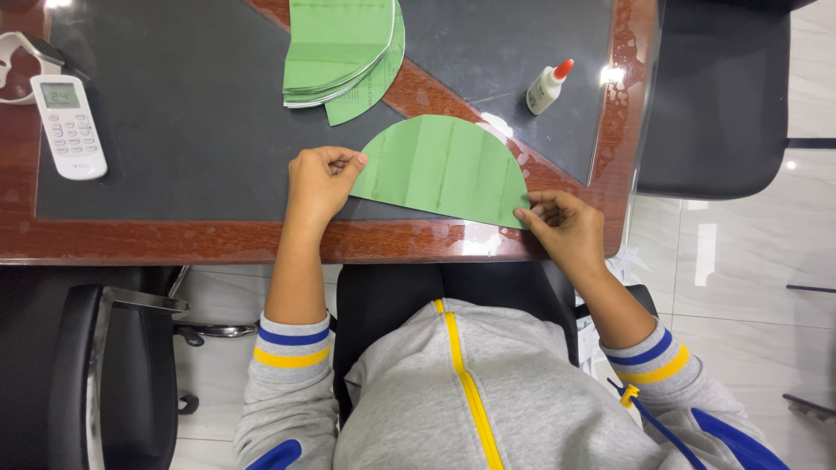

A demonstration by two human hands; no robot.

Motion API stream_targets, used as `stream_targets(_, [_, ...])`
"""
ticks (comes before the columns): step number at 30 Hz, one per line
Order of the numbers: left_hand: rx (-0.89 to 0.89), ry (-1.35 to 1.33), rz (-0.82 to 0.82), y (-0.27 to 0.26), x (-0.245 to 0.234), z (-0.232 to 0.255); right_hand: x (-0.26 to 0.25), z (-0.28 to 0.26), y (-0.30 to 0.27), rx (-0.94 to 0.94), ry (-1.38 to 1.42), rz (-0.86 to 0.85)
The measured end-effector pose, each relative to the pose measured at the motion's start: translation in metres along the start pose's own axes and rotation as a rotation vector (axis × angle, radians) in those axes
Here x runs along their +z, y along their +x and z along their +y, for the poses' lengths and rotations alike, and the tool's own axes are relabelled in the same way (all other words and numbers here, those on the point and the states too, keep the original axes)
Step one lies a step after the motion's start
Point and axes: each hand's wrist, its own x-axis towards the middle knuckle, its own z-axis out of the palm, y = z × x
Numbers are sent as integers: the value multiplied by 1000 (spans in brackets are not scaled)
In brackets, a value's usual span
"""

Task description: The person constructs a paper decoration by applying glue to semi-circular green paper pieces and stacking them together.

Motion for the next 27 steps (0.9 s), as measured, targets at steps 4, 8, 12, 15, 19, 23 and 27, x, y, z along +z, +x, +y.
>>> stream_targets(4, [-5, 0, 5, -1, 0, 1, 0, -3, -1, -75, -42, 18])
stream_targets(8, [7, 0, 6, -1, 0, 2, 1, -4, -2, -120, -95, 30])
stream_targets(12, [-3, 1, 4, -2, 0, 3, 2, -5, -5, -194, -156, 52])
stream_targets(15, [-1, 8, 5, -2, 0, 4, 3, -8, -6, -258, -144, 34])
stream_targets(19, [-5, 18, 3, -2, 0, 4, -6, -10, 1, -656, -296, -38])
stream_targets(23, [0, 11, 0, -2, -1, 4, -12, -17, 1, -605, -210, -181])
stream_targets(27, [14, 0, -2, -2, 0, 2, -14, -23, 1, -618, -176, -195])
